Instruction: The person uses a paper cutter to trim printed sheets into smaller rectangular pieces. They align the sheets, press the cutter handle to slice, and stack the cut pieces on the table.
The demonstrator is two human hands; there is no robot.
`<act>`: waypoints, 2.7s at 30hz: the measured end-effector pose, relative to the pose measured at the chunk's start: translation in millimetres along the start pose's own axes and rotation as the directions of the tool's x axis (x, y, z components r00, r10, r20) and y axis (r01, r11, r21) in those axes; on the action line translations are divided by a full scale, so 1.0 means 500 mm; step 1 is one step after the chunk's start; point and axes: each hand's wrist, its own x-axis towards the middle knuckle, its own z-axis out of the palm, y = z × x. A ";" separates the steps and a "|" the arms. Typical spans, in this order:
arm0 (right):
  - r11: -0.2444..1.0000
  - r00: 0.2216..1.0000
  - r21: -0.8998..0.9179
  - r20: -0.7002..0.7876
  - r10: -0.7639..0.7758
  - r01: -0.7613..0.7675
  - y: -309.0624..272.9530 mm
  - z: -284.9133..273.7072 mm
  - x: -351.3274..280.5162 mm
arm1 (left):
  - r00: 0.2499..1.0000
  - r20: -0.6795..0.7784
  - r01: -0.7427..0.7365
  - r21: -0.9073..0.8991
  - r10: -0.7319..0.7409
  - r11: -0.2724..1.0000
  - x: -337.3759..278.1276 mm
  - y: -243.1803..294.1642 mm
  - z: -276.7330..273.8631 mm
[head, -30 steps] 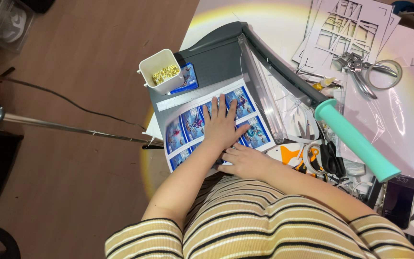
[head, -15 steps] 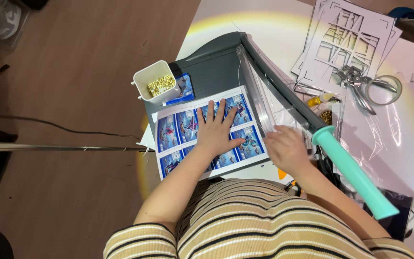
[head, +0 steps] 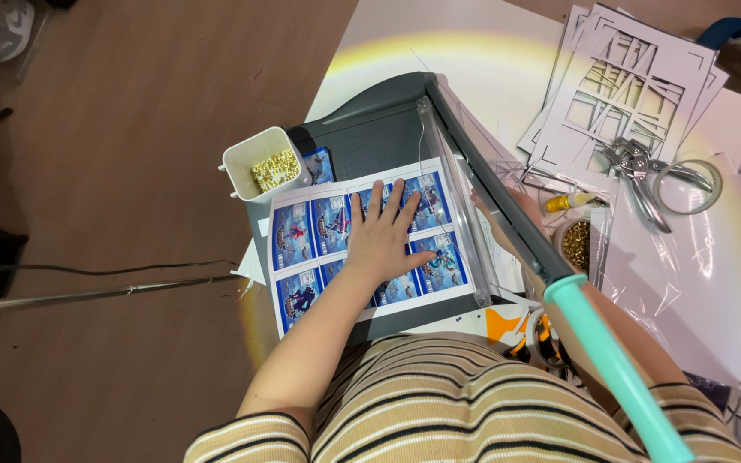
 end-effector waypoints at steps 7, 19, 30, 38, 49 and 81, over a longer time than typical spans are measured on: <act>0.888 0.950 0.344 0.041 0.310 -0.305 -0.093 0.046 0.059 | 0.999 -0.032 -0.031 -0.015 0.030 0.999 0.018 0.027 0.011; 0.735 0.889 0.527 0.097 0.446 -0.427 0.001 0.099 0.156 | 0.992 -0.124 -0.015 -0.004 0.015 1.000 0.028 0.024 0.035; 0.604 0.878 0.655 0.215 0.428 -0.455 0.031 0.094 0.165 | 0.989 -0.146 -0.026 -0.004 0.025 1.000 0.030 0.019 0.046; 0.665 0.843 0.524 0.253 0.475 -0.532 0.052 0.089 0.173 | 0.984 -0.179 -0.029 0.001 0.029 1.000 0.033 0.018 0.050; 0.677 0.861 0.539 0.239 0.448 -0.502 0.060 0.096 0.169 | 0.989 -0.148 -0.011 -0.002 0.010 1.000 0.034 0.025 0.046; 0.604 0.639 0.219 0.347 0.686 -0.767 -0.041 -0.025 -0.162 | 0.997 -0.082 -0.010 0.003 0.010 1.000 0.032 0.029 0.040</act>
